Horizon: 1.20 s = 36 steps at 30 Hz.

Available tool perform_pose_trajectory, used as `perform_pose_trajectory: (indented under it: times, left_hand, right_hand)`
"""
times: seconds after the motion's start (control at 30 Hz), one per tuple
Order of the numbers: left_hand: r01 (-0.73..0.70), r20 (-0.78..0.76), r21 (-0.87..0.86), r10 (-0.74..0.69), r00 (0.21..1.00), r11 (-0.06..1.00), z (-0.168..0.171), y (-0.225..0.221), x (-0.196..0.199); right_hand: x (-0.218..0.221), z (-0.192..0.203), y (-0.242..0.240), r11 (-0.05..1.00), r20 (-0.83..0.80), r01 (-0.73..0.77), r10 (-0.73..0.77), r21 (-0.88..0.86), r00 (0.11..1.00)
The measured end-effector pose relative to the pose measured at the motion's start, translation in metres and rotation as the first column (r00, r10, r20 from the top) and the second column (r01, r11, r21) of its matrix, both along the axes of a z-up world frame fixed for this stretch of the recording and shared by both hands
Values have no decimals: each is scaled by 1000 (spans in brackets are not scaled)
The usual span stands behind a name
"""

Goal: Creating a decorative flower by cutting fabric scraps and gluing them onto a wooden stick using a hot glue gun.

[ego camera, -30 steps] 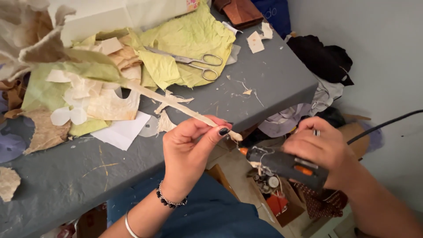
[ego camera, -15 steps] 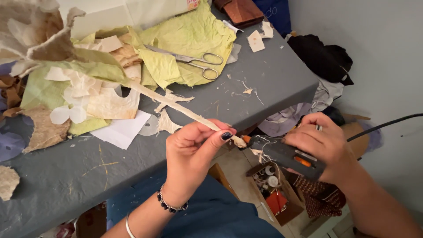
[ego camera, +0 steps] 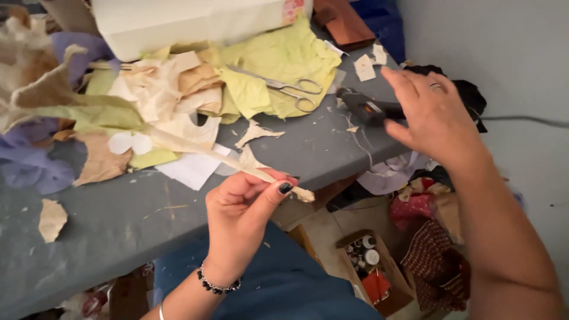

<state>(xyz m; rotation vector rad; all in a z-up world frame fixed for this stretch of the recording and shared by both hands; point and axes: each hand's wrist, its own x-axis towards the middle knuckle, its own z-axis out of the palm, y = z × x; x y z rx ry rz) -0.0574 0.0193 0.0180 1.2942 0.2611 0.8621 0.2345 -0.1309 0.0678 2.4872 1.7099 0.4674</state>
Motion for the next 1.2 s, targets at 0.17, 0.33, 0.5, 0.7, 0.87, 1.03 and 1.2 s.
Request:
perform_pose_trajectory:
  times: [0.17, 0.33, 0.5, 0.7, 0.87, 1.03, 1.2]
  left_hand:
    - [-114, -34, 126, 119, 992, 985, -3, 12, -30]
    - [-156, 23, -2, 156, 987, 988, -11, 15, -56]
    - [-180, 86, -121, 191, 978, 976, -21, 15, -71]
    - [-175, 120, -268, 213, 970, 947, -22, 19, -86]
    - [-203, 69, -271, 230, 971, 941, -25, 20, -93]
    - [-223, 74, -244, 247, 966, 944, -32, 19, -93]
    - [-214, 39, -150, 222, 974, 965, -31, 17, -94]
  right_hand:
    - [-31, -4, -17, 883, 296, -260, 147, 391, 944]
    - [-81, -29, -28, 755, 291, -378, 255, 535, 922]
    - [-154, -58, 2, 639, 285, -484, 395, 598, 873]
    - [-208, -94, 48, 259, 158, -368, 586, 893, 795]
    - [-235, -86, 75, 332, 128, -352, 542, 875, 831]
    - [-236, -81, 77, 303, 54, -264, 559, 916, 827]
    - [-223, -81, 71, 346, -179, -79, 650, 935, 738]
